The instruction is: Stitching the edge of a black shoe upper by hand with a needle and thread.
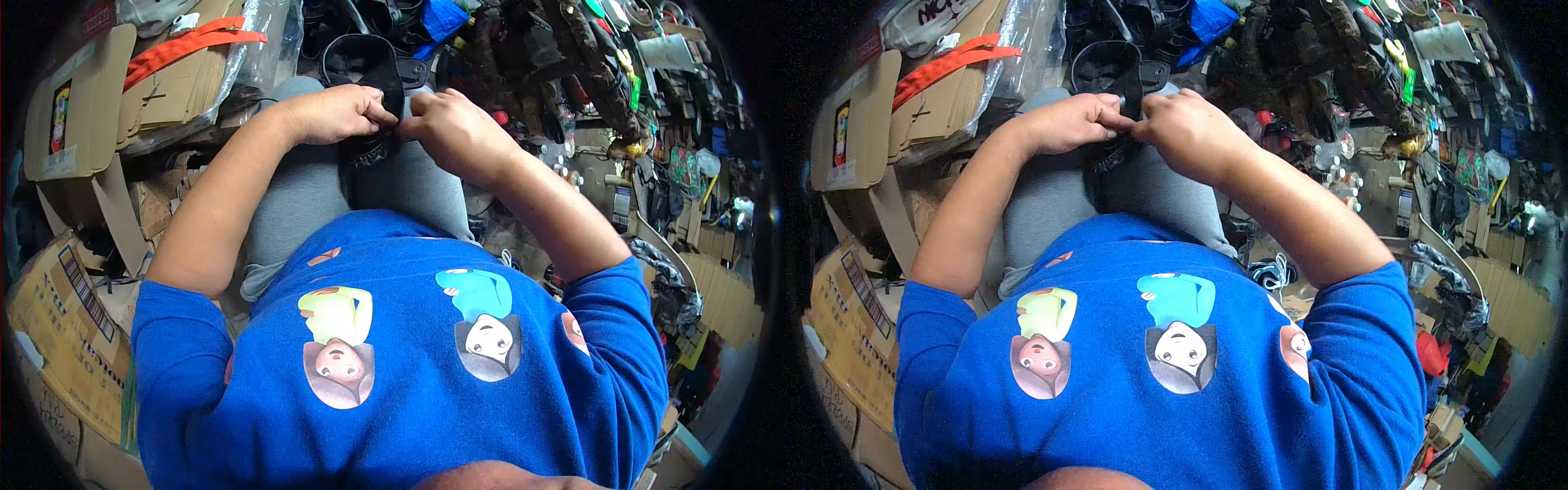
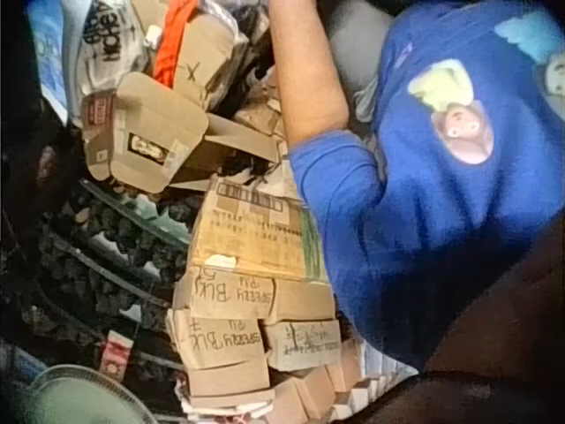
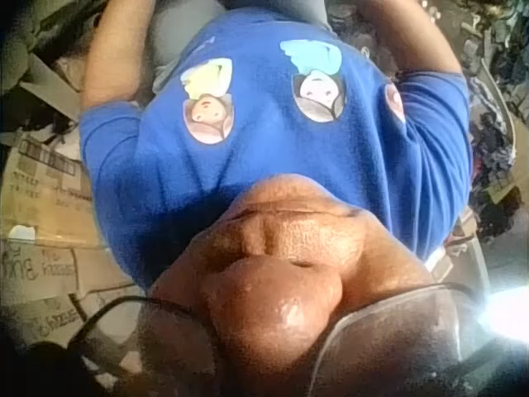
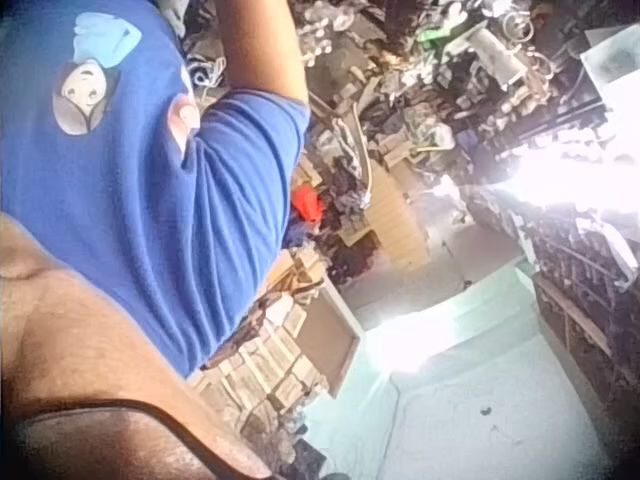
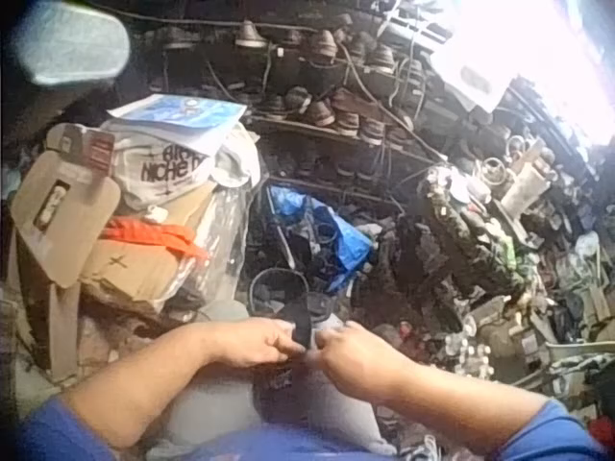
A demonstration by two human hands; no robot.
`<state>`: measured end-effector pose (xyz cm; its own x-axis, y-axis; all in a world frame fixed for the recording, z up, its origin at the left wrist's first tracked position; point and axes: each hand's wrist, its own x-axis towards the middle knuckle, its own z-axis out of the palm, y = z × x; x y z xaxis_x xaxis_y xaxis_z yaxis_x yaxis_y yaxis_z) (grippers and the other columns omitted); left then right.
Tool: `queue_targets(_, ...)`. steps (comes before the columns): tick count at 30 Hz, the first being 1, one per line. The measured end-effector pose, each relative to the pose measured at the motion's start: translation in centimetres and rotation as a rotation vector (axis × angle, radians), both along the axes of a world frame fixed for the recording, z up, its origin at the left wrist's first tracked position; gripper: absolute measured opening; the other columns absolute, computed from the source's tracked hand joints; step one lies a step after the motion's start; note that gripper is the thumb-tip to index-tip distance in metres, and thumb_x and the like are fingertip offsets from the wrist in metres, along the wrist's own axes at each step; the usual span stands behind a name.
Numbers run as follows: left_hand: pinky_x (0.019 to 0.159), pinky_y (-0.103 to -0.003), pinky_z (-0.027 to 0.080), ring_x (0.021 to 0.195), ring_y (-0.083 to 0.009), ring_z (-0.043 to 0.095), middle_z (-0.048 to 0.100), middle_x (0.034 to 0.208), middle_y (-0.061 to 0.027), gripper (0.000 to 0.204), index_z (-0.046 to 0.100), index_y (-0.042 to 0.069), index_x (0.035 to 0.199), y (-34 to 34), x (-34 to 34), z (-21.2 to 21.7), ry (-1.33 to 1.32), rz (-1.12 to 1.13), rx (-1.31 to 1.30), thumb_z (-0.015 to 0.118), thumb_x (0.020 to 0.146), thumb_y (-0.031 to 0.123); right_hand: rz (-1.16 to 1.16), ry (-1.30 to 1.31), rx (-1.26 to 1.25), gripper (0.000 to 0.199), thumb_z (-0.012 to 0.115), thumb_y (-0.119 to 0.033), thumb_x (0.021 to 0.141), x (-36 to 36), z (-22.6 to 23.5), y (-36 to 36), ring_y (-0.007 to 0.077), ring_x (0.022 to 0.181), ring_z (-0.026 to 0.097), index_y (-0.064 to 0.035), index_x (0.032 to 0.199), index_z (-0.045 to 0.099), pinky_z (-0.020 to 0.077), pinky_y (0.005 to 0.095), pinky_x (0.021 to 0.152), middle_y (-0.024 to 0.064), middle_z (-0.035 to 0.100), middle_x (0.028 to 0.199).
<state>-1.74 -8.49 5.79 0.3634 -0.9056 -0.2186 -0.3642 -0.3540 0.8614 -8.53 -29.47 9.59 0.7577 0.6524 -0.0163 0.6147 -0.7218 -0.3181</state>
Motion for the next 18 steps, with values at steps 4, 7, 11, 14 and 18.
queue_targets(4,0.082,-0.033,0.045,0.089,-0.0274,0.056,0.053,0.090,-0.0115,0.034,0.064,0.003,0.108,-0.1,0.0,-0.4,-0.346,0.008,-0.032,0.057,0.075,0.000,0.184,-0.206,-0.287,0.013,0.054,-0.016,0.078,0.3,0.5,1.9,0.0234,0.080,0.063,-0.0146,0.077,0.067,0.0469,0.0368,0.074,0.0074,0.060,0.085)
queue_targets(7,0.078,-0.033,0.047,0.087,-0.0268,0.058,0.056,0.087,-0.0104,0.024,0.066,0.003,0.094,-0.6,0.6,-1.0,-0.354,0.109,-0.103,0.066,0.071,-0.001,0.162,-0.190,-0.254,0.014,0.054,-0.014,0.077,0.6,-0.1,1.7,0.0260,0.081,0.063,-0.0124,0.081,0.068,0.0481,0.0387,0.074,0.0094,0.061,0.085)
queue_targets(11,0.078,-0.033,0.048,0.089,-0.0255,0.059,0.059,0.089,-0.0087,0.022,0.069,0.006,0.088,-0.8,0.9,-0.9,-0.323,0.140,-0.118,0.073,0.067,0.004,0.063,0.009,-0.132,0.018,0.055,-0.008,0.077,0.6,1.0,0.9,0.0328,0.082,0.063,-0.0068,0.088,0.069,0.0504,0.0420,0.075,0.0152,0.061,0.087)
queue_targets(14,0.080,-0.035,0.049,0.091,-0.0271,0.060,0.060,0.091,-0.0084,0.024,0.069,0.008,0.087,-1.1,0.8,-1.8,-0.376,0.154,-0.156,0.075,0.065,0.006,-0.077,0.079,0.004,0.015,0.058,-0.010,0.078,0.9,-2.2,1.5,0.0340,0.083,0.063,-0.0074,0.088,0.068,0.0507,0.0417,0.074,0.0149,0.061,0.087)
queue_targets(18,0.091,-0.037,0.045,0.108,-0.0302,0.054,0.052,0.118,-0.0128,0.044,0.060,0.007,0.110,-0.8,-3.1,-0.1,-0.526,0.682,-0.135,0.075,0.068,0.007,-0.136,0.201,0.273,0.014,0.071,-0.016,0.076,1.1,-2.9,-0.7,0.0273,0.075,0.061,-0.0102,0.089,0.068,0.0498,0.0361,0.068,0.0103,0.060,0.081)
